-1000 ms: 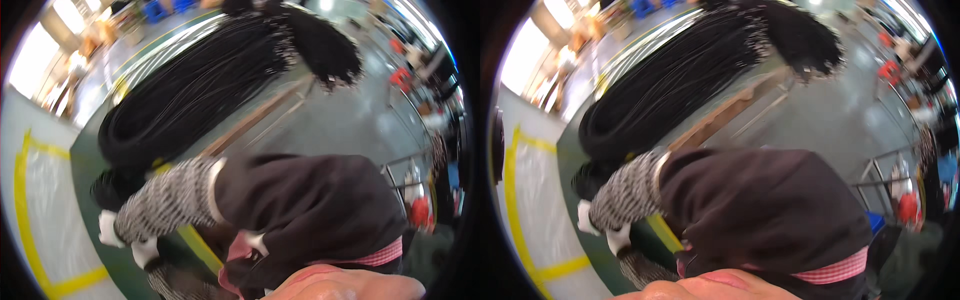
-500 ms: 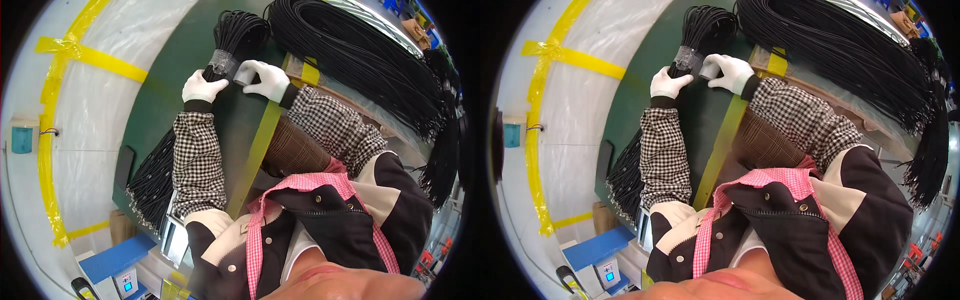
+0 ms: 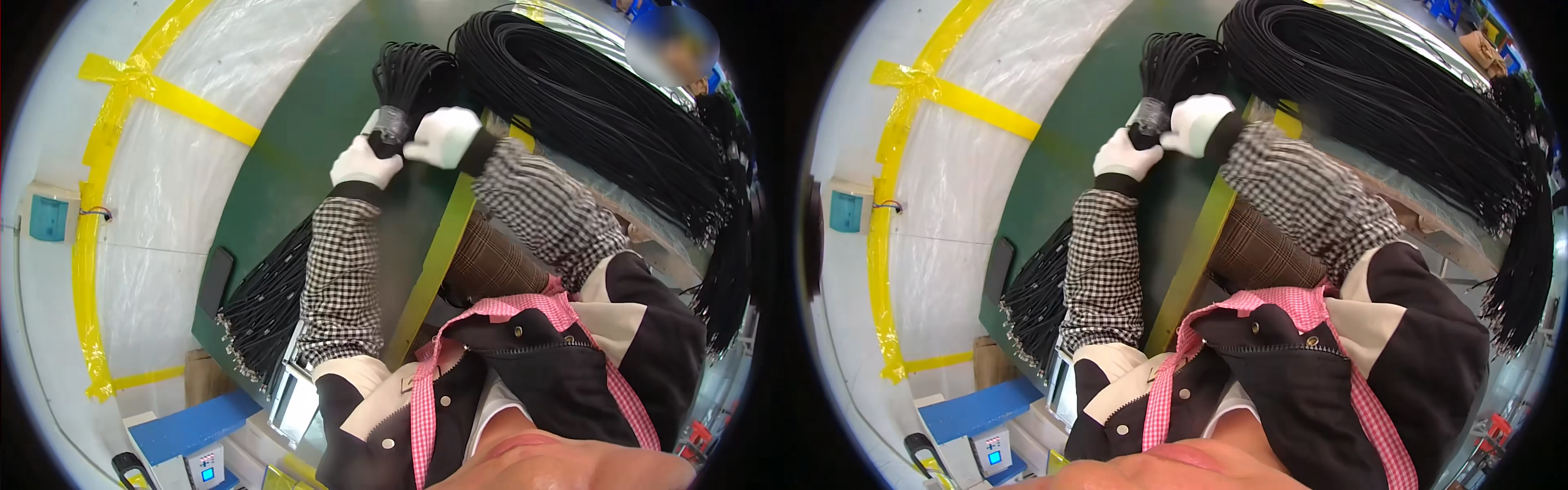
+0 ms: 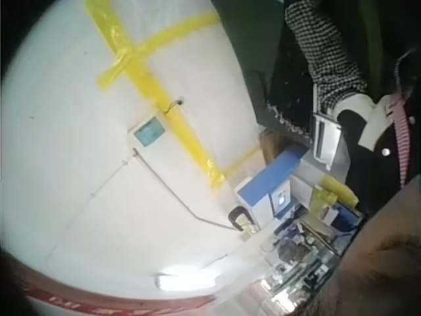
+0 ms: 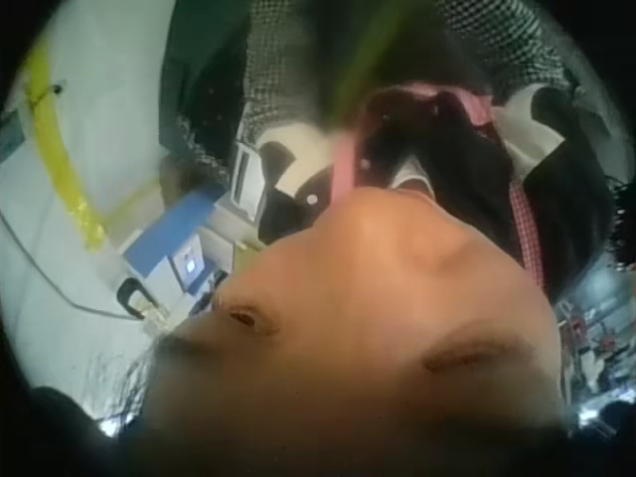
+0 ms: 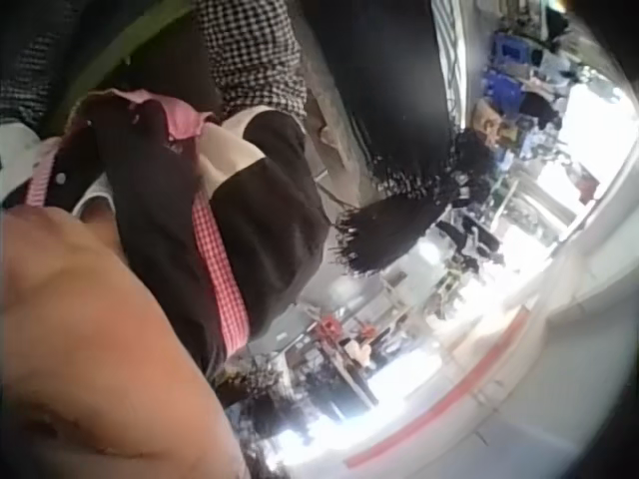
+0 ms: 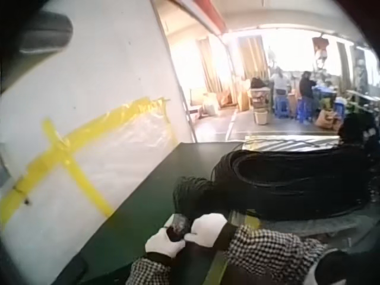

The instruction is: Organizing and bundling black electrical cables using a manual fixture on an assembly line.

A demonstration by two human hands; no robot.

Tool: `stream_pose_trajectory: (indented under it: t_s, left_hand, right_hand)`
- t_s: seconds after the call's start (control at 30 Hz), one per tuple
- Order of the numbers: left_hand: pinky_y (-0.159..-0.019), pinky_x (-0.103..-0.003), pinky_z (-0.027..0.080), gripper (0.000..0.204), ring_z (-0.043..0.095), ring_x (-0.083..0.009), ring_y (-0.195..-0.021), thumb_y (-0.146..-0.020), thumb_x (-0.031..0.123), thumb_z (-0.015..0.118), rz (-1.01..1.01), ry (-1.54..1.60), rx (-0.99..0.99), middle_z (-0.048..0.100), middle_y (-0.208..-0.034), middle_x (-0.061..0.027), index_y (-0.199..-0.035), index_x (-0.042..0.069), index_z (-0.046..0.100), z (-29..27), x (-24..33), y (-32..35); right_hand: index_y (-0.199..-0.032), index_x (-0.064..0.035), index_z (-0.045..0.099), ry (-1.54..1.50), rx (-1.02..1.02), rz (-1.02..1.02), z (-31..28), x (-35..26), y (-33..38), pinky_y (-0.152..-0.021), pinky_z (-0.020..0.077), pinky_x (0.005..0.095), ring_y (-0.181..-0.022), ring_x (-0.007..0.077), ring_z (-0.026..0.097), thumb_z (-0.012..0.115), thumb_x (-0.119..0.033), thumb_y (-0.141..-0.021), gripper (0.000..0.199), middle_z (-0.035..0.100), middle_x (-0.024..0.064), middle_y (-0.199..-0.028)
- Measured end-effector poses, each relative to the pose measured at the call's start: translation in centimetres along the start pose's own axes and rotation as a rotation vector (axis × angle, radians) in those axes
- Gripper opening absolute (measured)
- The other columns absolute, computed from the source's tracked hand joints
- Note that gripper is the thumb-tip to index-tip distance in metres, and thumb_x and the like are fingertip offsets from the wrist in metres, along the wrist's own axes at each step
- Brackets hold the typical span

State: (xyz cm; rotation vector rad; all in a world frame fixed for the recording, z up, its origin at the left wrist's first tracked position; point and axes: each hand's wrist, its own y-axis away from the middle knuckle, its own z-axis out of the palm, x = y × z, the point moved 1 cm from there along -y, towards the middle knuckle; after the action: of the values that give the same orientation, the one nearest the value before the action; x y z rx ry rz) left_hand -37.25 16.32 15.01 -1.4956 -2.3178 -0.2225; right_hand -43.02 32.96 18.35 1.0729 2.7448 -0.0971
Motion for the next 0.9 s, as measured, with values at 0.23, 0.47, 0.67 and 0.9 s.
stream_pose_trajectory:
  t_s: [0.23, 0.47, 0.67, 0.9]
  left_hand:
    - [-0.072, -0.037, 0.052, 0.068, 0.066, -0.0331, -0.081, -0.063, 0.046, 0.068, -0.027, -0.241, -0.063, 0.068, -0.09, -0.0143, -0.114, 0.003, 0.054, 3.1, 2.6, -0.3]
    - [-0.074, -0.037, 0.051, 0.064, 0.066, -0.0325, -0.081, -0.064, 0.043, 0.066, 0.082, -0.097, -0.111, 0.067, -0.095, -0.0131, -0.112, 0.003, 0.055, 3.3, 1.0, -1.0]
    - [-0.074, -0.034, 0.05, 0.058, 0.065, -0.0298, -0.079, -0.062, 0.041, 0.07, -0.002, -0.032, -0.166, 0.068, -0.087, -0.0107, -0.103, 0.002, 0.06, 2.2, -1.6, -0.8]
    - [-0.07, -0.029, 0.049, 0.046, 0.063, -0.0222, -0.073, -0.063, 0.032, 0.074, 0.055, 0.314, -0.155, 0.068, -0.08, -0.0104, -0.094, -0.001, 0.066, 1.4, 0.4, -1.9]
  right_hand:
    - [-0.076, -0.0115, 0.067, 0.426, 0.022, -0.09, 0.5, -1.8, -13.4, -0.066, 0.0506, 0.0367, -0.072, 0.0234, 0.064, 0.052, -0.034, -0.085, 0.028, 0.067, 0.0075, -0.079]
    - [-0.098, -0.0155, 0.07, 0.563, -0.385, -0.058, 2.5, -1.7, -16.3, -0.07, 0.0503, 0.0366, -0.082, 0.0227, 0.062, 0.061, -0.026, -0.078, 0.024, 0.066, 0.0058, -0.083]
    - [-0.101, -0.0182, 0.066, -0.079, 0.727, -0.255, -0.6, -2.4, -2.5, -0.076, 0.0492, 0.0349, -0.091, 0.0253, 0.056, 0.071, -0.022, -0.064, 0.038, 0.066, 0.0071, -0.089]
    - [-0.091, -0.0108, 0.065, -0.557, 0.625, -0.015, 6.2, 3.9, 1.8, -0.07, 0.0501, 0.0338, -0.072, 0.0252, 0.061, 0.073, -0.015, -0.061, 0.031, 0.065, 0.0058, -0.081]
